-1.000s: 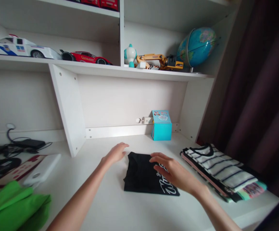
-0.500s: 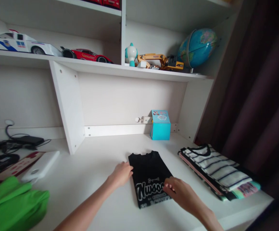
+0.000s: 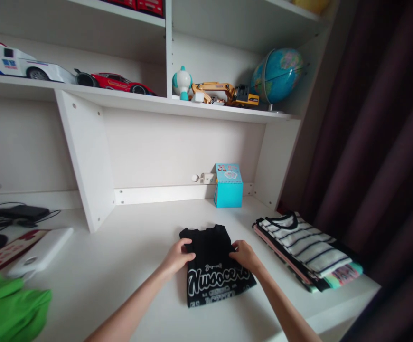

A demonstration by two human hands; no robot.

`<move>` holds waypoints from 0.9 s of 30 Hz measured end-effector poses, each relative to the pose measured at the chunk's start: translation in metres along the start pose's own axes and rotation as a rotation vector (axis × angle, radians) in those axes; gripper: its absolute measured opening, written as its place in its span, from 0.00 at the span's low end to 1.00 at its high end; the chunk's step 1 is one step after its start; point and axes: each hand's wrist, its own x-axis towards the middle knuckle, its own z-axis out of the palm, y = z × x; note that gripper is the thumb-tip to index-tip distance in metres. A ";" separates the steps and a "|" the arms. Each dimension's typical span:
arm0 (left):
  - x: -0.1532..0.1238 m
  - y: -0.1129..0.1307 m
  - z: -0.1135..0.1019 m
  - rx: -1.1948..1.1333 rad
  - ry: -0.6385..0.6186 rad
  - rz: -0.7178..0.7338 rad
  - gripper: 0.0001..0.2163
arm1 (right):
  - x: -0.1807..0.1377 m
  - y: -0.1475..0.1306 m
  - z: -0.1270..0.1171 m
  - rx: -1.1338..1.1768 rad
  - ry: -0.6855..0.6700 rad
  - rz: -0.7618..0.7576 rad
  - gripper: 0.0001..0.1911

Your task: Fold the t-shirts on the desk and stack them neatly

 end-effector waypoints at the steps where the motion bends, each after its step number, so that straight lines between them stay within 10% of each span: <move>1: -0.002 0.002 0.000 -0.082 -0.009 -0.030 0.24 | 0.000 0.002 -0.003 0.018 0.001 -0.007 0.08; 15: -0.038 0.092 0.085 0.058 -0.127 0.333 0.23 | -0.055 0.076 -0.111 0.011 0.199 -0.198 0.19; 22: 0.005 0.169 0.173 -0.064 -0.157 0.499 0.30 | -0.023 0.176 -0.215 -0.316 0.357 -0.002 0.21; 27: 0.049 0.180 0.220 -0.079 -0.197 0.459 0.32 | 0.015 0.214 -0.231 -0.426 0.341 0.093 0.22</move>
